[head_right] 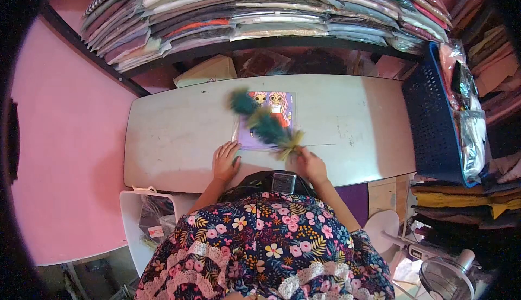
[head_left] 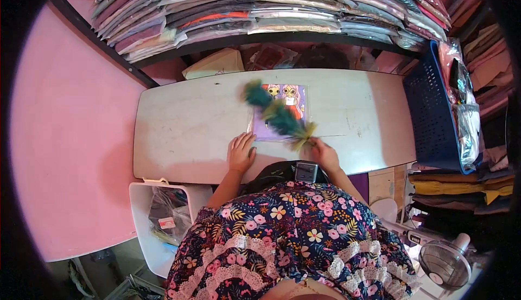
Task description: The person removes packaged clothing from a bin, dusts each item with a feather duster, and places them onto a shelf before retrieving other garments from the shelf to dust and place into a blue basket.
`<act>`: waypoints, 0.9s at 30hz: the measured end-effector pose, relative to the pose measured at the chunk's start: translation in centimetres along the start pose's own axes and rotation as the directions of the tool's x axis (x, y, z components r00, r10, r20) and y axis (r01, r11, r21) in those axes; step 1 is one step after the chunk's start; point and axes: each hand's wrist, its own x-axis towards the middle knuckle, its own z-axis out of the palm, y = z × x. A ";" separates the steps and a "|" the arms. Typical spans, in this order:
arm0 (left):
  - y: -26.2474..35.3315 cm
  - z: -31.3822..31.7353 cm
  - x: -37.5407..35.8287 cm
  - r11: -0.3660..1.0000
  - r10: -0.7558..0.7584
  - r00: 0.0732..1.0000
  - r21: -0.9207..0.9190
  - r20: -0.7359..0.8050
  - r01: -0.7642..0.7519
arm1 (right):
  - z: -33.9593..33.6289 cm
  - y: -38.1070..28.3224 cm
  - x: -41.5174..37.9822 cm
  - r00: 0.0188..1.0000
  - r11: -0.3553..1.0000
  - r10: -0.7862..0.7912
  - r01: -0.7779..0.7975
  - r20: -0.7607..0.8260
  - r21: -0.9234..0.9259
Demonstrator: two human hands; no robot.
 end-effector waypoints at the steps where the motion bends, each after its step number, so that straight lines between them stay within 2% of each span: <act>1: 0.6 -0.3 -0.1 0.999 -0.019 1.000 -0.032 -0.003 0.019 | -0.7 0.6 0.0 0.996 0.998 0.058 -0.060 -0.070 -0.027; 2: 0.7 -0.4 0.1 1.000 -0.004 1.000 -0.027 -0.009 0.004 | -1.4 1.3 0.3 0.980 0.988 0.142 -0.148 -0.137 -0.035; 4: 1.1 -0.5 0.4 0.987 -0.128 0.992 -0.097 -0.008 0.127 | -3.7 2.1 0.2 0.943 0.954 0.283 -0.296 -0.178 -0.051; 5: 1.1 -0.6 0.6 0.982 -0.133 0.991 -0.140 -0.017 0.129 | -4.3 2.6 0.1 0.939 0.955 0.279 -0.293 -0.200 -0.043; 7: 0.3 -0.3 0.8 0.980 -0.078 0.996 -0.188 -0.039 0.070 | -5.2 3.0 0.0 0.879 0.879 -0.050 -0.186 -0.474 -0.438; 8: 0.0 0.0 0.9 0.971 -0.044 0.998 -0.236 -0.050 0.031 | -5.5 2.7 0.4 0.868 0.881 -0.051 -0.194 -0.495 -0.432; 10: 0.2 -0.4 1.5 0.974 -0.039 0.996 -0.227 -0.075 0.021 | -6.6 0.8 1.3 0.846 0.920 -0.287 0.112 -0.449 -0.376; 11: 0.0 -0.4 1.7 0.977 -0.033 0.997 -0.214 -0.071 0.017 | -5.5 1.9 2.1 0.894 0.923 -0.351 0.280 -0.279 -0.263; 12: -0.1 -0.4 2.0 0.979 -0.028 0.997 -0.201 -0.066 0.014 | -4.2 1.3 2.6 0.872 0.892 -0.439 0.394 -0.217 -0.220; 13: 0.4 -0.7 2.4 0.983 -0.016 0.996 -0.184 -0.088 0.000 | -3.3 0.3 3.3 0.865 0.851 -0.489 0.444 -0.115 -0.280; 14: 0.9 -1.2 2.9 0.983 0.002 0.996 -0.181 -0.094 -0.019 | -2.7 -0.3 3.0 0.862 0.850 -0.504 0.484 -0.056 -0.210; 16: 1.5 -2.2 3.7 0.996 0.015 1.000 -0.090 0.020 -0.013 | -2.5 -1.4 2.9 0.873 0.851 -0.479 0.438 -0.088 -0.290; 20: 2.9 -3.8 4.3 0.992 -0.025 0.995 -0.124 0.097 0.037 | -1.5 0.4 4.5 0.914 0.883 -0.403 0.376 -0.042 -0.282; 22: 3.8 -4.3 3.9 0.885 -0.183 0.981 -0.445 -0.063 0.137 | -4.6 -2.2 4.1 0.881 0.896 -0.431 0.392 -0.196 -0.208; 23: 4.2 -4.7 4.3 0.885 -0.183 0.981 -0.444 -0.057 0.139 | -5.8 -3.4 4.4 0.883 0.899 -0.426 0.389 -0.195 -0.204; 25: 5.0 -6.0 7.1 0.732 -0.254 0.942 -0.680 -0.222 0.037 | -7.8 -5.6 6.0 0.824 0.908 -0.322 0.408 -0.465 0.094; 26: 6.3 -7.5 9.0 0.643 -0.295 0.932 -0.765 -0.212 0.030 | -8.4 -6.2 7.1 0.870 0.913 -0.189 0.327 -0.456 0.245; 27: 8.1 -9.4 10.0 0.543 -0.353 0.917 -0.839 -0.186 0.038 | -10.3 -7.8 7.2 0.896 0.862 -0.133 0.315 -0.423 0.398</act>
